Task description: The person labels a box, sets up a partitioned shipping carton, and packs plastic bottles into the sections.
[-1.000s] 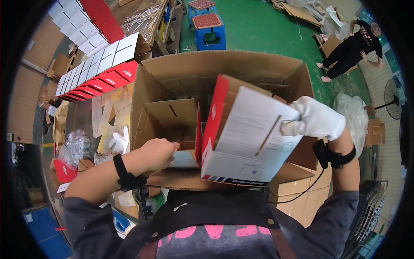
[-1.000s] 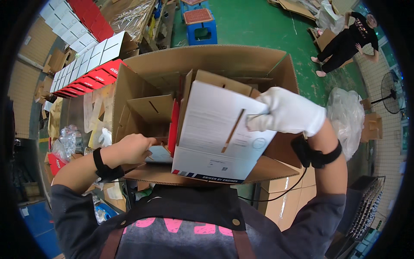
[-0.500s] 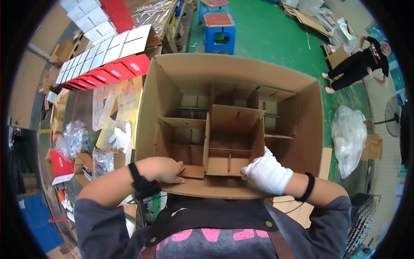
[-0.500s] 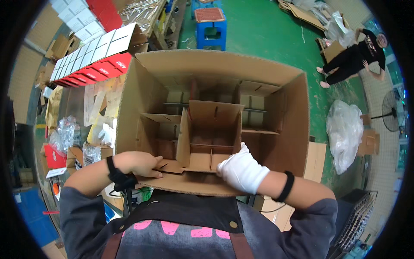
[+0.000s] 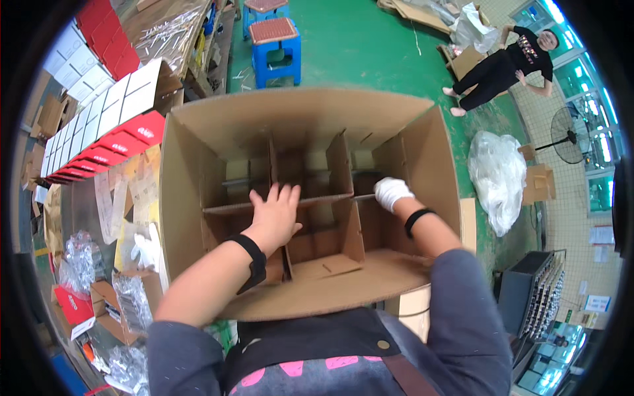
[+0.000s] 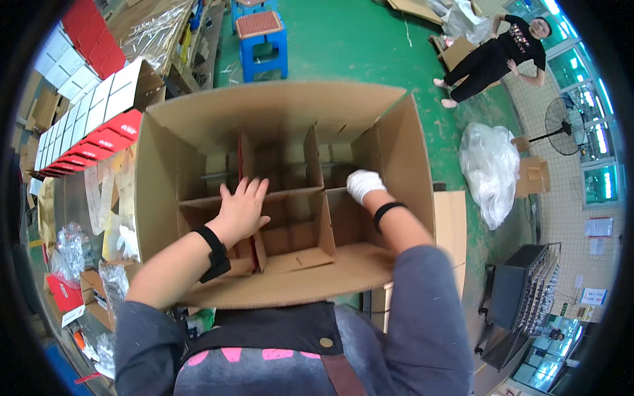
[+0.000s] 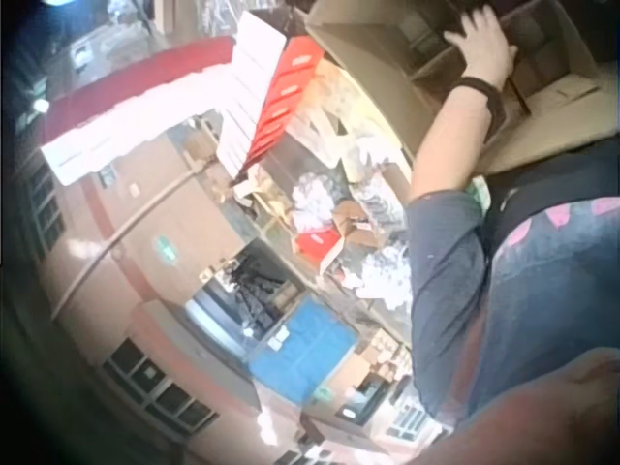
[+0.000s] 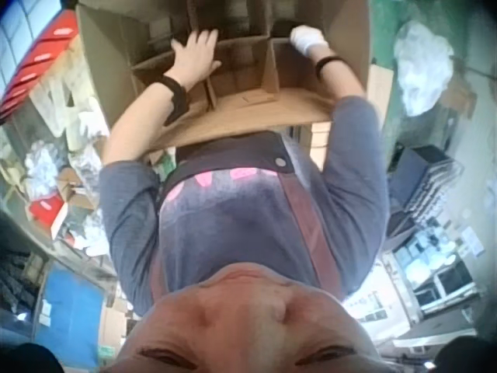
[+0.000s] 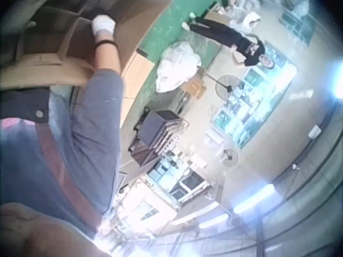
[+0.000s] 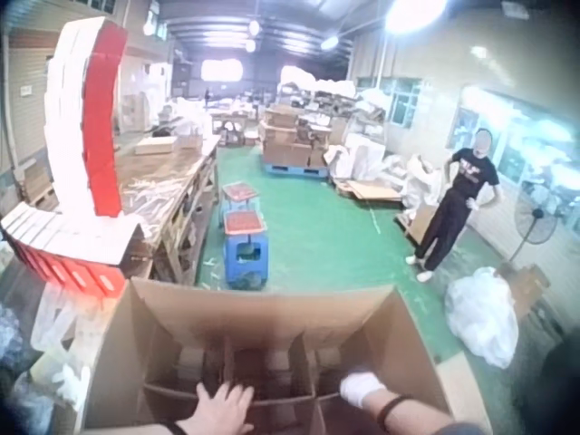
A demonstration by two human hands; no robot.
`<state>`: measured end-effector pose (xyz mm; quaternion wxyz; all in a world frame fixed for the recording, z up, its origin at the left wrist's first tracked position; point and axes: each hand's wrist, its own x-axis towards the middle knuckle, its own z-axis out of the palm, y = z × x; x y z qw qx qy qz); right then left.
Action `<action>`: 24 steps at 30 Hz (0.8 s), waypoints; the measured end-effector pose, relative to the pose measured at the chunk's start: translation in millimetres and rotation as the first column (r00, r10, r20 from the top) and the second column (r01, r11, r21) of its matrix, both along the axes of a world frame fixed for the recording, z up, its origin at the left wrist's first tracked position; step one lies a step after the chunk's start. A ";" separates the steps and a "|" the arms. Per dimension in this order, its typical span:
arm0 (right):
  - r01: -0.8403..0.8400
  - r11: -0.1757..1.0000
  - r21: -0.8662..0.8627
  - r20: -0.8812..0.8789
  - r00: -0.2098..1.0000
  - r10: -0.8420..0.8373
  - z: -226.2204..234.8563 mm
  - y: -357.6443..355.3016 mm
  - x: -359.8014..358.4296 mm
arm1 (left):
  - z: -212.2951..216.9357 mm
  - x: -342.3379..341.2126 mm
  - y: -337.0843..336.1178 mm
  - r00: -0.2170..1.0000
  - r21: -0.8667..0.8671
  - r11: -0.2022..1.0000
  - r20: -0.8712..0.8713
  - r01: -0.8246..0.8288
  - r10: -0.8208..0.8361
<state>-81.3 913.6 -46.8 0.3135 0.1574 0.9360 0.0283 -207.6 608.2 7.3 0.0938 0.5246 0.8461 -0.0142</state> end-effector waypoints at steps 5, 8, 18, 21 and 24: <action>0.043 0.999 0.001 -0.292 0.955 -0.041 -20.0 9.9 -0.5 | -55.9 -17.0 -12.1 0.997 -0.070 0.997 0.066 0.034 -0.029; 0.088 0.996 -0.033 -0.210 0.973 -0.093 -25.1 23.7 -17.1 | -57.3 -12.0 7.4 0.995 -0.106 0.994 0.093 0.035 -0.026; -0.304 0.841 -0.448 0.706 0.457 0.541 -0.6 -40.4 -1.6 | 77.5 -6.8 -19.7 0.927 0.121 0.950 0.213 0.288 -0.308; -0.132 0.804 -0.580 0.552 0.662 0.507 -68.6 -90.0 13.3 | 172.1 2.4 -71.0 0.812 0.028 0.971 0.542 0.239 -0.216; -0.071 0.711 -0.700 0.332 0.849 0.412 -82.7 -98.3 13.2 | 180.6 11.3 -134.4 0.797 -0.119 0.991 0.604 0.060 0.024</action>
